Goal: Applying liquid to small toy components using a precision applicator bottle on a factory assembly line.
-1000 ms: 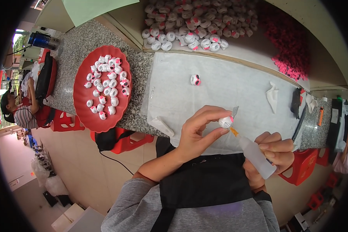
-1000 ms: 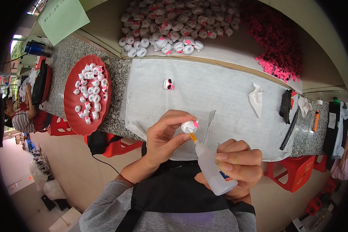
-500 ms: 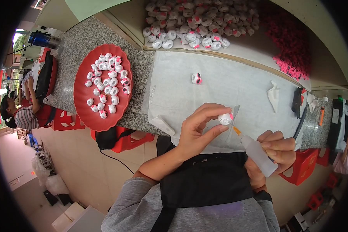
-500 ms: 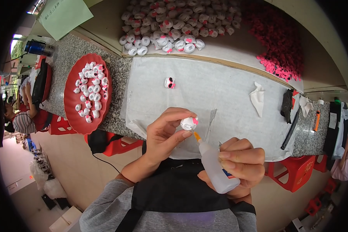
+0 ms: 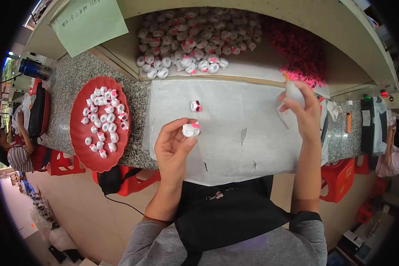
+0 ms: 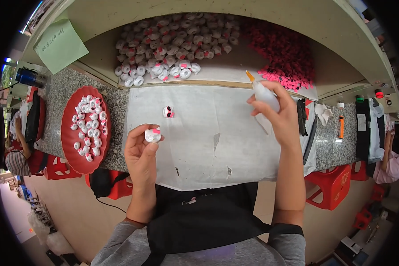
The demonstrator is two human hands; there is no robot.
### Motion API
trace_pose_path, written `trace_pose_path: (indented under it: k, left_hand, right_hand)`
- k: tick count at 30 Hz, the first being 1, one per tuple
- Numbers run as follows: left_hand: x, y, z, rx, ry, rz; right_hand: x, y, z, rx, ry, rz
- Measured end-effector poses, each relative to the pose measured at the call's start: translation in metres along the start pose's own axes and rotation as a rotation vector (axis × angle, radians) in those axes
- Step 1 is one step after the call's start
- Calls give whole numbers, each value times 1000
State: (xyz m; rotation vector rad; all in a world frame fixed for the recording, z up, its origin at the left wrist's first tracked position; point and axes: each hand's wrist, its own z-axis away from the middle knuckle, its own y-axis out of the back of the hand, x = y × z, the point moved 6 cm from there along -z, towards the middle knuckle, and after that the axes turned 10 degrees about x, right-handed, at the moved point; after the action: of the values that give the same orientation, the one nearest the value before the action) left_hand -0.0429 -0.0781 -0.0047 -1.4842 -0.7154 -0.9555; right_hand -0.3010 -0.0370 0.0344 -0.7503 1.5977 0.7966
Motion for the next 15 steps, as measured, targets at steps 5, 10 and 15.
trace_pose_path:
  k: [5,10,15]
  left_hand:
    - [2,-2,1,-8,7,-8]
    - [6,4,4,64,-9,-88]
    - [1,-1,0,30,18,-91]
  right_hand:
    - [29,33,-88,157,306,765]
    - [57,4,-128,98,473,1192]
    - [56,26,-125,96,488,1248]
